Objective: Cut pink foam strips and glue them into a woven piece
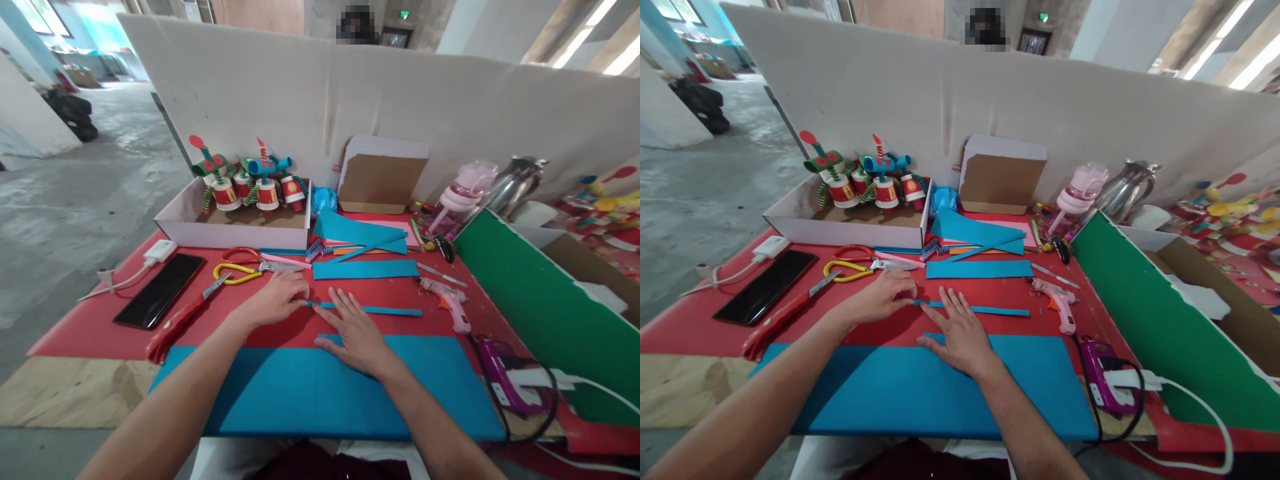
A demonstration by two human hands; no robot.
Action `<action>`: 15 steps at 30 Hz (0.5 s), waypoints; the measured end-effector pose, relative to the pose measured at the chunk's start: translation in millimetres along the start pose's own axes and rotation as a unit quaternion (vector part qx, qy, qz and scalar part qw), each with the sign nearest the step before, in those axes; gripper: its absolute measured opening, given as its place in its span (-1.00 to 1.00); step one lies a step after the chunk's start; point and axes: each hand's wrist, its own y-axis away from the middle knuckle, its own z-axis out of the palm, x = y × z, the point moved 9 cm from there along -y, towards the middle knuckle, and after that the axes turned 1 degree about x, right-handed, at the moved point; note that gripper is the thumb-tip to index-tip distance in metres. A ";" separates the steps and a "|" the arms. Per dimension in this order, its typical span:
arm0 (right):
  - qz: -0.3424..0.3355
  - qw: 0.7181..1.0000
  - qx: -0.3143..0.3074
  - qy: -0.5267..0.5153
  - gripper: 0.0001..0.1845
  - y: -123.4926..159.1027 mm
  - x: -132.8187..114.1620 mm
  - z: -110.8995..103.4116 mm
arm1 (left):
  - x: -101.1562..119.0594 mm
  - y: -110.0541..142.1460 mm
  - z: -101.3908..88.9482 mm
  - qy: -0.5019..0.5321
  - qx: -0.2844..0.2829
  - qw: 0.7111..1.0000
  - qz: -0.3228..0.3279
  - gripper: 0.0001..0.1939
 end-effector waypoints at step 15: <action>-0.023 0.997 0.038 -0.063 -0.36 5.7 1.8 -7.4 | 2.8 6.0 12.5 -0.135 -0.025 0.987 -0.081 -0.87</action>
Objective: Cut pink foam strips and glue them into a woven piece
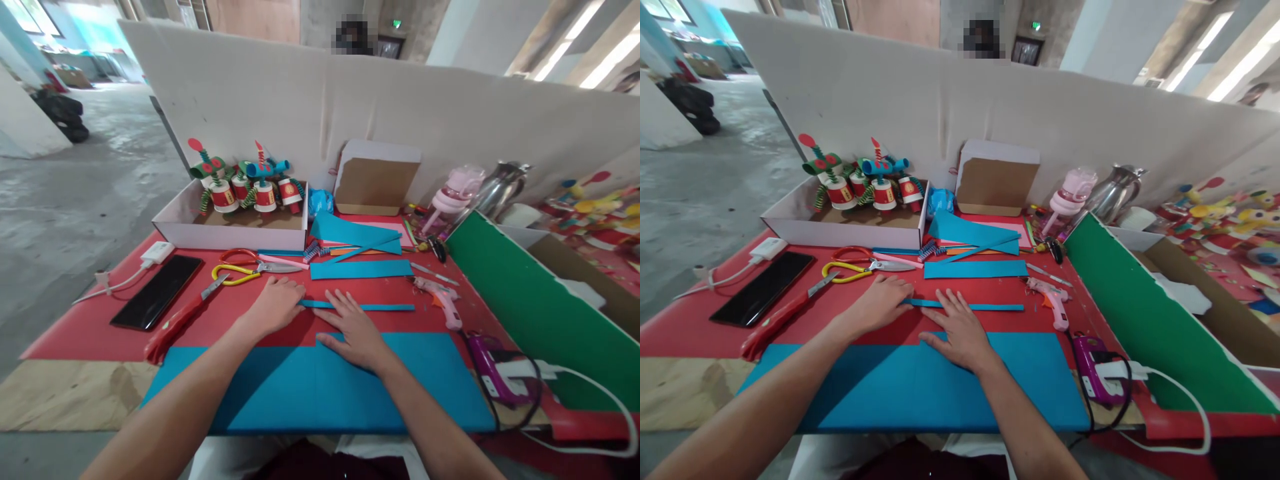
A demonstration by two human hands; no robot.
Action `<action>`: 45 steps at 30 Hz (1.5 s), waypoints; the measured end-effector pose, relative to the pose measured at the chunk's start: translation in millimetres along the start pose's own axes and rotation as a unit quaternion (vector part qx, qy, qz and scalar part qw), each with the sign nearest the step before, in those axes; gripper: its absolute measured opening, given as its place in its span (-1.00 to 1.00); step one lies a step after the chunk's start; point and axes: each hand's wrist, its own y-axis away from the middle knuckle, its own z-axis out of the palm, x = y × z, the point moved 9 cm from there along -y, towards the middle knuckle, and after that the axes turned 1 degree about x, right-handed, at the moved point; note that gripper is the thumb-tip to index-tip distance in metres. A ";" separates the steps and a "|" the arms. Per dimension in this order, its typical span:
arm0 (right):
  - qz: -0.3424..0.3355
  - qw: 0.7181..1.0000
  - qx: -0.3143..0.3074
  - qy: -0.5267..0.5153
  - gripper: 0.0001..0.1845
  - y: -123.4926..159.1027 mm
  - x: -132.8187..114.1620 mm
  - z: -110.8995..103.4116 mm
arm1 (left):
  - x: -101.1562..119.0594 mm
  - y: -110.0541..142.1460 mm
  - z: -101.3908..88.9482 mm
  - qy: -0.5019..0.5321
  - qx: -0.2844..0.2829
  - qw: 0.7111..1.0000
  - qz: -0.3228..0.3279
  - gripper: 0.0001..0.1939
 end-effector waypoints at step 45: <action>0.127 0.922 0.110 -0.347 -0.72 -65.8 20.2 -21.0 | -30.5 -15.8 18.6 0.677 0.123 0.703 -0.183 -0.62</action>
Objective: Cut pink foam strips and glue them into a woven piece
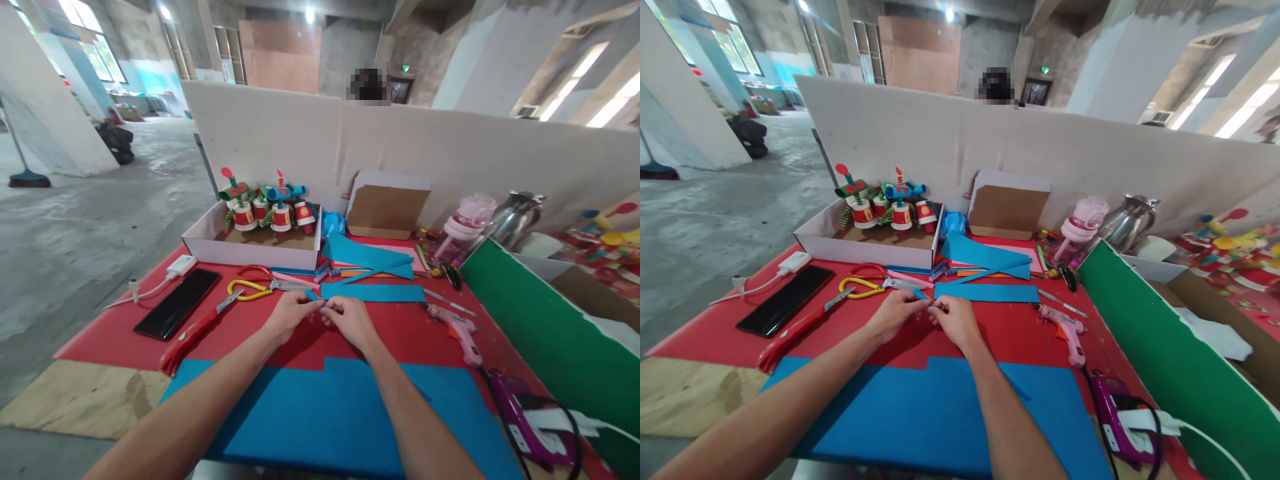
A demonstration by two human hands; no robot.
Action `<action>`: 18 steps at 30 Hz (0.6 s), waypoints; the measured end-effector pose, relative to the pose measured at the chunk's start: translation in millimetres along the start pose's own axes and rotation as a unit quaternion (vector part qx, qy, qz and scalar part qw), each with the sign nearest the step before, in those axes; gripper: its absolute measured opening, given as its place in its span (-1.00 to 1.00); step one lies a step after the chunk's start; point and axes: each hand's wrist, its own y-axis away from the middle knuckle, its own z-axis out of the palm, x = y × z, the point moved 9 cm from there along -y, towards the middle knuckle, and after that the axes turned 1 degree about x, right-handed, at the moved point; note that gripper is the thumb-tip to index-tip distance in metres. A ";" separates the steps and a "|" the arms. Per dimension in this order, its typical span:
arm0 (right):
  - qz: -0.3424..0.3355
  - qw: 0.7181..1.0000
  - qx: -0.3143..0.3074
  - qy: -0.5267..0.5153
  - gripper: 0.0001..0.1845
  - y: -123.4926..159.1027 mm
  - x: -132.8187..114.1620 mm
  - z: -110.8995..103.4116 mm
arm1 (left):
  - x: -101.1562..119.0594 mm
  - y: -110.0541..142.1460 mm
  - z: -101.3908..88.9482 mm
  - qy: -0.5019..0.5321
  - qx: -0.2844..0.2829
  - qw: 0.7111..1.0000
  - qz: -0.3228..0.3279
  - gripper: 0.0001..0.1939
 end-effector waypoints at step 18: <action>0.050 0.990 -0.057 -0.121 -0.47 -1.0 10.0 9.1 | 3.5 1.0 -4.4 0.089 0.016 0.995 -0.042 -0.56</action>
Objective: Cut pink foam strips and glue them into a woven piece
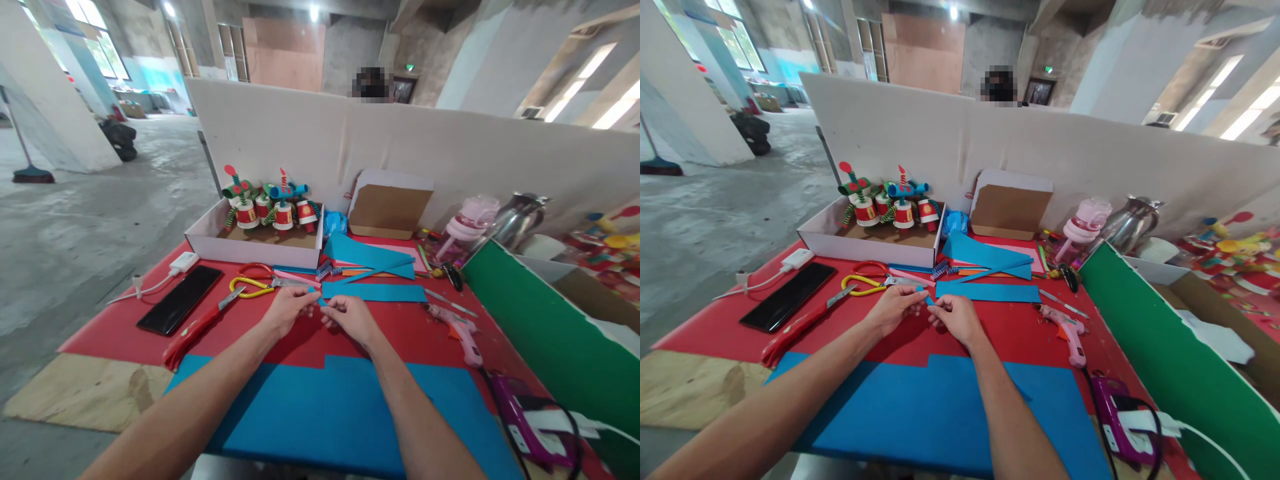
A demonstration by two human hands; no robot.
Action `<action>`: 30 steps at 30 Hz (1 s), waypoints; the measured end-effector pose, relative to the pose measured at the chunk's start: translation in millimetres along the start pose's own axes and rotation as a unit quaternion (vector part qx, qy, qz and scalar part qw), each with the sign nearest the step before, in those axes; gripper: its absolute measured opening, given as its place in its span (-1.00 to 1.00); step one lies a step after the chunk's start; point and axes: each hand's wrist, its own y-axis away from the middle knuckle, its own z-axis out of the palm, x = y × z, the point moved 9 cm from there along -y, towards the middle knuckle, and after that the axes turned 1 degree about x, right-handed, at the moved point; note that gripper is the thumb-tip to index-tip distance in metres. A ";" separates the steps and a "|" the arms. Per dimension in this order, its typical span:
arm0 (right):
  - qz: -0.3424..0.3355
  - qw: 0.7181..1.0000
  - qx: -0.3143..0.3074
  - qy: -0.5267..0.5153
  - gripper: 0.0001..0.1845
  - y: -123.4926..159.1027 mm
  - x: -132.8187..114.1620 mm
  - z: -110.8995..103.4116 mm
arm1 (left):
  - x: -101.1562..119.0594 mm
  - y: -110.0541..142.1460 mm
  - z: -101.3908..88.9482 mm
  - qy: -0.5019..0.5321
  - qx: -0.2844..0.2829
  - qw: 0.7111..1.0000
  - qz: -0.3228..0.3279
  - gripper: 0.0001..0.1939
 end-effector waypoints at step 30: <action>0.015 0.994 -0.079 -0.074 -0.50 0.4 3.5 14.4 | 10.2 2.1 8.6 -0.077 -0.082 0.992 0.060 -0.66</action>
